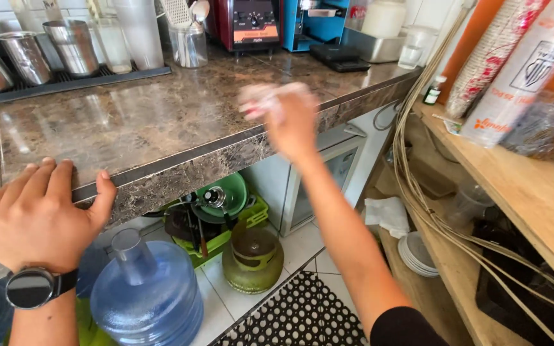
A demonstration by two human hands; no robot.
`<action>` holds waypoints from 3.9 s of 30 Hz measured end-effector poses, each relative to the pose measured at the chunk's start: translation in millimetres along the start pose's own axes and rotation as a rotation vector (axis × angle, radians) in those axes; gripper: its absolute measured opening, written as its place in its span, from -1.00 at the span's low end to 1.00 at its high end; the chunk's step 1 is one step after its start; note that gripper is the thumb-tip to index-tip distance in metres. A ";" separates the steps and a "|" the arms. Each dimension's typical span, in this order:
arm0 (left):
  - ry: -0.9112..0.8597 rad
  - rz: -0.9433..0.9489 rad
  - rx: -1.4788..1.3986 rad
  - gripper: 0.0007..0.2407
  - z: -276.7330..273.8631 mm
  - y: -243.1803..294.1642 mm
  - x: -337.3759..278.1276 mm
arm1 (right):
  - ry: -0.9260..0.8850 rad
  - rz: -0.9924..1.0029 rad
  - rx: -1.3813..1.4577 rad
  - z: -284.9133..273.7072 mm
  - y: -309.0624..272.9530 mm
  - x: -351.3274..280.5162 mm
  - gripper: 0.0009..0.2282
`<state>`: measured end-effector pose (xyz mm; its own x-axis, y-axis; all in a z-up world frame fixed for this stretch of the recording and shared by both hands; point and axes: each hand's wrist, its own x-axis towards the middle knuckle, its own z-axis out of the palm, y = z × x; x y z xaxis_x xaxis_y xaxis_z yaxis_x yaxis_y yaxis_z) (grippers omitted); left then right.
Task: Wiping and cleaning the service counters in a coffee shop using a cloth.
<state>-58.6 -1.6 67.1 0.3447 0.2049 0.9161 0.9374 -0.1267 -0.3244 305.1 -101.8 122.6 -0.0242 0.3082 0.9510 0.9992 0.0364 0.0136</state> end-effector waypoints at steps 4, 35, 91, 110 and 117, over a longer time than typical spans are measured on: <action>0.007 -0.005 0.008 -0.73 -4.5 0.8 4.7 | -0.199 -0.049 0.221 23.1 -32.4 -50.7 -0.58; 0.048 -0.013 0.001 -0.66 -0.7 2.7 7.9 | -0.863 0.550 -0.429 22.7 108.0 27.5 -0.37; 0.102 -0.031 -0.043 -0.79 -0.5 3.8 -3.5 | 0.279 0.197 -0.046 57.0 148.0 -104.0 -0.54; 0.077 -0.070 -0.110 -0.93 9.5 43.2 -13.0 | -0.027 0.386 -0.179 39.7 128.6 -115.2 -0.45; 0.107 -0.111 -0.109 -0.42 -4.3 112.1 -0.1 | 0.164 0.537 0.003 59.3 110.0 -96.7 -0.54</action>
<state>46.2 -20.0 31.6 0.2273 0.1201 0.9664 0.9563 -0.2148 -0.1982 415.5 -71.2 13.8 0.4936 0.1320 0.8596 0.8696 -0.0824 -0.4867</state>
